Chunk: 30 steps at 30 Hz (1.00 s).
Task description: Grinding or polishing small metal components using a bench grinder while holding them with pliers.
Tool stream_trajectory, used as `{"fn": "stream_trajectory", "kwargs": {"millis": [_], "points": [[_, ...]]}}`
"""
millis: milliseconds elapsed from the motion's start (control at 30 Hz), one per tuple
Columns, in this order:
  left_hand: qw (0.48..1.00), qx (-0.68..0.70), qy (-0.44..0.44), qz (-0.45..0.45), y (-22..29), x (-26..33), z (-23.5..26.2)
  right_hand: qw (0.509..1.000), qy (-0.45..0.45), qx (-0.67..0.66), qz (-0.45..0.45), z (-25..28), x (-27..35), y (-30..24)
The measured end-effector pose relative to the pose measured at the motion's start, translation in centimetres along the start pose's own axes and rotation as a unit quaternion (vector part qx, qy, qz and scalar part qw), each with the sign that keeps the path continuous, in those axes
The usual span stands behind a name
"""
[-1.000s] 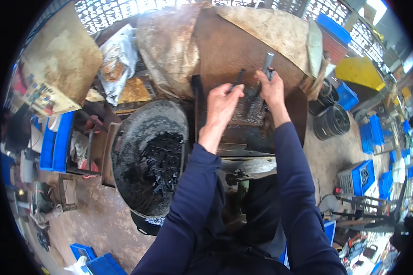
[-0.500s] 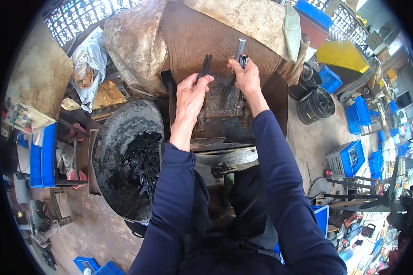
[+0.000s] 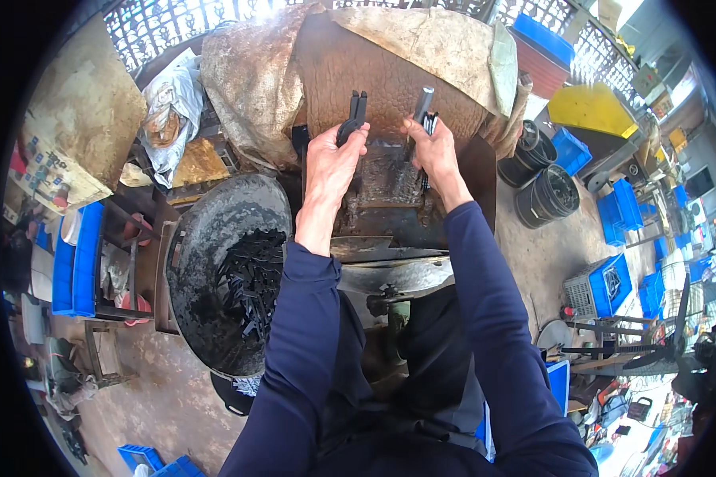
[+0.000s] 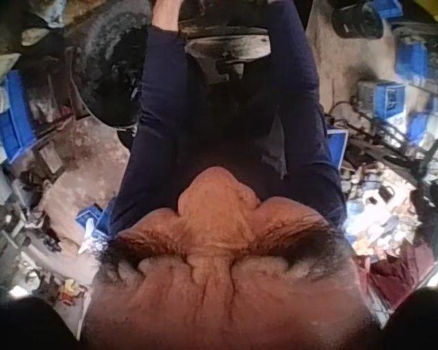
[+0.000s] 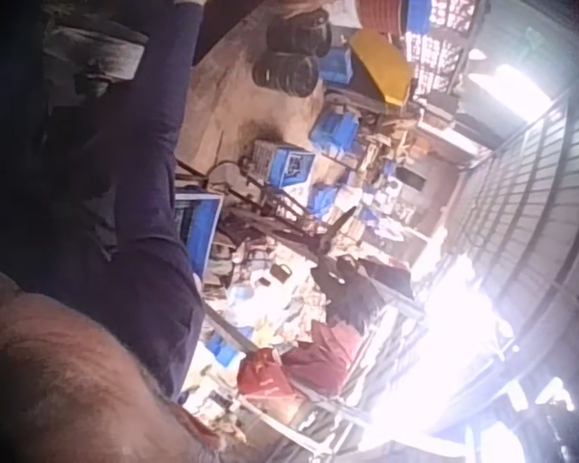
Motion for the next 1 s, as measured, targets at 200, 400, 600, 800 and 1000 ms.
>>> {"fn": "stream_trajectory", "kwargs": {"millis": [200, 400, 600, 800, 1000], "points": [[0.997, -0.062, -0.016, 0.035, -0.6, -0.1, 1.3, 0.991, -0.119, -0.031, -0.059, 0.6, 7.2, -1.1], [0.993, -0.108, -0.041, -0.019, -1.0, -0.4, 0.0, 0.96, -0.26, 0.103, 0.022, 0.6, 15.0, -0.3], [0.984, -0.163, -0.067, -0.013, -2.0, -0.4, -0.5, 0.859, -0.339, 0.353, 0.152, -1.6, 20.9, 0.7], [0.962, -0.248, -0.095, 0.057, -3.4, -0.7, -0.8, 0.861, -0.37, 0.308, 0.163, -0.3, 19.2, 0.8], [0.901, -0.414, -0.113, 0.058, -5.0, -0.4, -0.5, 0.962, -0.232, 0.055, -0.136, 2.6, 14.3, -0.1]]}}
Point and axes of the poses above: each hand's wrist, its own x-axis away from the middle knuckle, its own z-axis out of the back of the hand, y = z × x, the point moved 6 cm from there along -x, towards the middle knuckle, and after that the axes turned 15 degrees about -y, right-handed, at the moved point
